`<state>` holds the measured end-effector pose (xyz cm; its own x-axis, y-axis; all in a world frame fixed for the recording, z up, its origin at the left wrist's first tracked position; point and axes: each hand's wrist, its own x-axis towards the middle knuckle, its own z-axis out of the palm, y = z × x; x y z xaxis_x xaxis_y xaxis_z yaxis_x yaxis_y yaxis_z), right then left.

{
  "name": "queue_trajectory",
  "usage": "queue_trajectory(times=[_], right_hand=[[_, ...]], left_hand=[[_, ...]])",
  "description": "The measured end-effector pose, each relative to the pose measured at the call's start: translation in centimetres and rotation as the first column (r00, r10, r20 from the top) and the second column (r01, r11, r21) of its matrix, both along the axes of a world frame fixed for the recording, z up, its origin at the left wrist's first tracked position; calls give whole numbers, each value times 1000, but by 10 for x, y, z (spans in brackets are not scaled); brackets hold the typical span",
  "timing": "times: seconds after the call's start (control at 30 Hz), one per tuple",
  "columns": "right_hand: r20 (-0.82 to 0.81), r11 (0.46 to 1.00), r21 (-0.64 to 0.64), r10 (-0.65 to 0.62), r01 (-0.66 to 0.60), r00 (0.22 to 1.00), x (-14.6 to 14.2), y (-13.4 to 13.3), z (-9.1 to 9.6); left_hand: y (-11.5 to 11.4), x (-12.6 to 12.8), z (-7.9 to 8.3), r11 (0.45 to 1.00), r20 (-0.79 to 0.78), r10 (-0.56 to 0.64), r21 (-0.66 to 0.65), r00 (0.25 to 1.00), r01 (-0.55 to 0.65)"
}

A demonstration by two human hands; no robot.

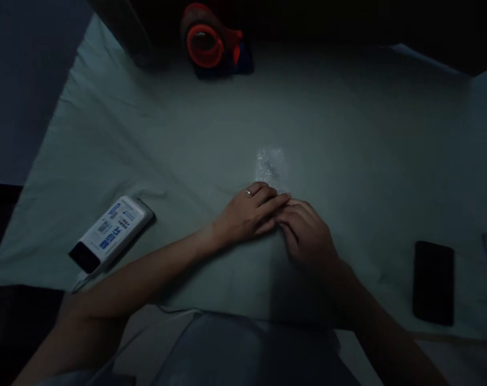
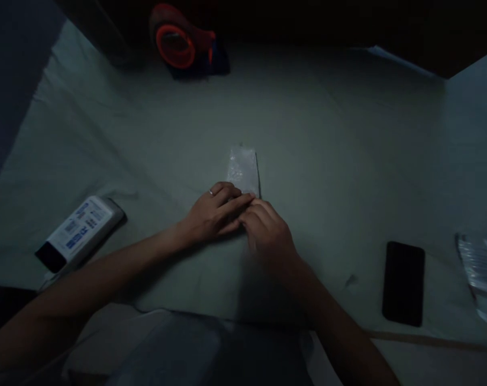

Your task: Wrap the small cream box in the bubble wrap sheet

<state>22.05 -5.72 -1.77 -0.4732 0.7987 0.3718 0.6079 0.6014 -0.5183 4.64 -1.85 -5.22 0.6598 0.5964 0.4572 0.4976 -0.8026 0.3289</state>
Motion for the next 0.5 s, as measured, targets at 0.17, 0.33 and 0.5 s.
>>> queue_trajectory(times=[0.17, 0.33, 0.5], right_hand=[[35, 1000, -9, 26, -26, 999, 3, 1, 1], [51, 1000, 14, 6, -7, 999, 3, -1, -7], [32, 993, 91, -79, 76, 996, 3, -4, -16]], left_hand=[[-1, -3, 4, 993, 59, -8, -119, 998, 15], [5, -9, 24, 872, 331, 125, -486, 935, 55], [25, 5, 35, 532, 131, 482, -830, 867, -170]])
